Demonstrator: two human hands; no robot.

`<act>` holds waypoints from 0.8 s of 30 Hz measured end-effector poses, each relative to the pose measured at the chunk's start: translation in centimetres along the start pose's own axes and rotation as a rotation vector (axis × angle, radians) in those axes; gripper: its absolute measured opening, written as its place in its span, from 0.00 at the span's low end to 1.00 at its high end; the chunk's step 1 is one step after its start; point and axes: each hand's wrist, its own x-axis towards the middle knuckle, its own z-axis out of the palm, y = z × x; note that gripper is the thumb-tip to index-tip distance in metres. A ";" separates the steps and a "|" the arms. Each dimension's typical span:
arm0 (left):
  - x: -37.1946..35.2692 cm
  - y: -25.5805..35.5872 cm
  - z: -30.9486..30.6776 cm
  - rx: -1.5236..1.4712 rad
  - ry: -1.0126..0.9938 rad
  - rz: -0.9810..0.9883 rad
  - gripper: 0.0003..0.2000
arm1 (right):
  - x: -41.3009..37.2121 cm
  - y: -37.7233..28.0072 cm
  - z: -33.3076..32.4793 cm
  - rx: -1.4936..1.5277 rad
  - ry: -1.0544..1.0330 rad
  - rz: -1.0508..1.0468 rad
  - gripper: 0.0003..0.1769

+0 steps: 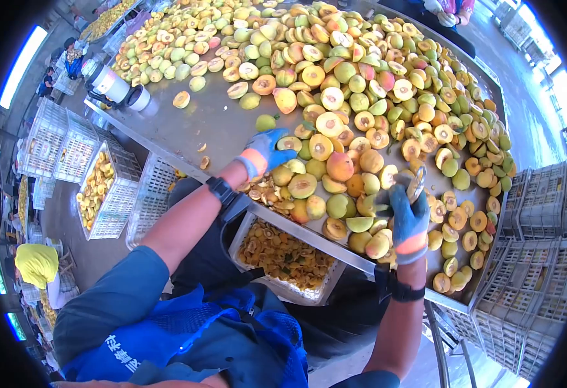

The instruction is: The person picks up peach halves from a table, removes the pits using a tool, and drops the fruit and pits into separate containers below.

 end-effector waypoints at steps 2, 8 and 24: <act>0.6 0.2 -0.6 -0.065 -0.063 -0.038 0.33 | -2.8 -0.1 0.2 -0.054 -0.058 0.069 0.15; -2.2 1.4 -1.2 -0.052 0.186 0.146 0.34 | -8.8 0.9 5.6 0.020 -0.080 0.256 0.14; -21.7 5.8 -2.5 -1.345 -0.157 0.042 0.29 | -16.6 3.5 15.6 0.205 -0.145 0.176 0.13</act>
